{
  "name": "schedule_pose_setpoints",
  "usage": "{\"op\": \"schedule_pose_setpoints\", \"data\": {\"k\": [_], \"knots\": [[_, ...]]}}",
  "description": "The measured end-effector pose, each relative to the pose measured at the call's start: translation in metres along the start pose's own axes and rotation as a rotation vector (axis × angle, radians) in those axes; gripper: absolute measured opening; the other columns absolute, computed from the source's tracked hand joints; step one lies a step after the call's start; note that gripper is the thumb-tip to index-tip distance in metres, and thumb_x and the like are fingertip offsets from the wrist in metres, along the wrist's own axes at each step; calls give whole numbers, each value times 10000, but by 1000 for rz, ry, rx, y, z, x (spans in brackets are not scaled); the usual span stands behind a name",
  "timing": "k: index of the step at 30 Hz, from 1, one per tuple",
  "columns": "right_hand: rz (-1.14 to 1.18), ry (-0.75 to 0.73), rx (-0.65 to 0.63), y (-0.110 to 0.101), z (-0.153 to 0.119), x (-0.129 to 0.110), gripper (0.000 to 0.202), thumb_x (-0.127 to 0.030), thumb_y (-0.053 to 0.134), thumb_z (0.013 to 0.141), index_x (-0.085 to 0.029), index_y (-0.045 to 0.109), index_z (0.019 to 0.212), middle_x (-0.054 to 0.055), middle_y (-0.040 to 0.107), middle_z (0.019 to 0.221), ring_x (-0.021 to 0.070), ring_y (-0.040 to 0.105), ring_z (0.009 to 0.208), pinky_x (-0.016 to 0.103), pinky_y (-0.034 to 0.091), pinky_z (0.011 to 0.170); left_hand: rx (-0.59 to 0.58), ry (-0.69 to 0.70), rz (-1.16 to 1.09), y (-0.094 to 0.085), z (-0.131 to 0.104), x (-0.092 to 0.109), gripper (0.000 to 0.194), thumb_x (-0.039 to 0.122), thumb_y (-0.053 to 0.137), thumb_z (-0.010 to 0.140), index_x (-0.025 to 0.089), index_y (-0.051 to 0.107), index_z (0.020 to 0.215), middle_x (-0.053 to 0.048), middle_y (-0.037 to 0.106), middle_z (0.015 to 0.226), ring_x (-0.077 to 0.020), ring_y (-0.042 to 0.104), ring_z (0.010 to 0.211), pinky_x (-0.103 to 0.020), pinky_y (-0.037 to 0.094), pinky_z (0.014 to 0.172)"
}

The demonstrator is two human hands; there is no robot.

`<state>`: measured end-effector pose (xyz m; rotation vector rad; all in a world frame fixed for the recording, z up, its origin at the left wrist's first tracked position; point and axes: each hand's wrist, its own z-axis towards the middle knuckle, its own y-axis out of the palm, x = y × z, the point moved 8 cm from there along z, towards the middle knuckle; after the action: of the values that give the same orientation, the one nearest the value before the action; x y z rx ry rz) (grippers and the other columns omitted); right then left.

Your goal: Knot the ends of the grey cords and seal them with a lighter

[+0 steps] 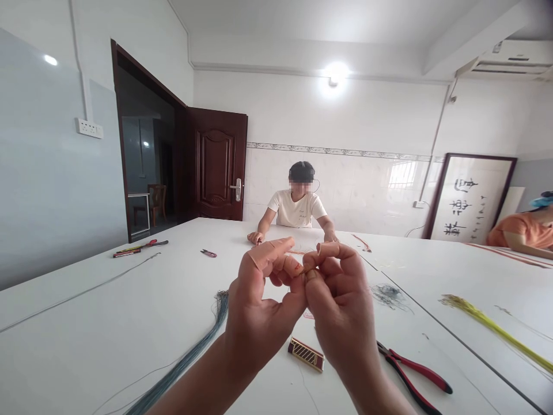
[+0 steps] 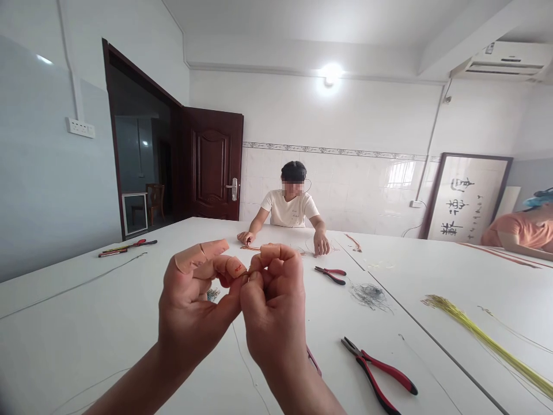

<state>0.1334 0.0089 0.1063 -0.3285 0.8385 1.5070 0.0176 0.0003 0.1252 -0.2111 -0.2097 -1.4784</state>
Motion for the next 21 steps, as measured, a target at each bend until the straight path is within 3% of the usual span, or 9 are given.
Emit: {"op": "schedule_pose_setpoints", "data": {"k": [5, 8, 11, 15, 21], "knots": [[-8, -28, -34, 0, 3, -6, 130, -148, 573, 780, -232, 500, 846, -35, 582, 738, 42, 435, 489, 149, 342, 399, 23, -388, -251, -1, -2, -19, 370, 92, 611, 792, 269, 447, 1072, 75, 608, 696, -89, 588, 655, -254, 509, 662], [16, -38, -42, -1, 3, -8, 150, -159, 594, 803, -240, 519, 904, -23, 631, 758, 43, 462, 480, 147, 350, 387, 38, -492, -337, -1, -4, -24, 354, 119, 625, 792, 262, 445, 1061, 70, 624, 714, -91, 600, 666, -264, 520, 678], [20, -39, -47, -1, 2, -9, 182, -150, 609, 795, -243, 518, 922, -19, 658, 743, 55, 500, 476, 153, 373, 379, 55, -490, -325, -4, -3, -24, 367, 112, 631, 783, 265, 452, 1065, 68, 634, 720, -99, 607, 678, -272, 521, 677], [-92, -100, -22, -2, 0, -14, 208, -141, 599, 782, -250, 520, 940, -4, 658, 768, 93, 564, 533, 179, 425, 393, 52, -378, -224, -8, 0, -18, 388, 94, 629, 775, 283, 457, 1067, 75, 625, 709, -107, 599, 689, -290, 509, 695], [-210, -225, 18, -3, -5, -22, 220, -102, 524, 772, -268, 477, 910, -20, 582, 786, 77, 497, 492, 206, 441, 408, -12, -318, -160, -2, -1, -11, 419, 82, 620, 782, 310, 447, 1087, 82, 608, 709, -99, 581, 669, -262, 489, 652]]}}
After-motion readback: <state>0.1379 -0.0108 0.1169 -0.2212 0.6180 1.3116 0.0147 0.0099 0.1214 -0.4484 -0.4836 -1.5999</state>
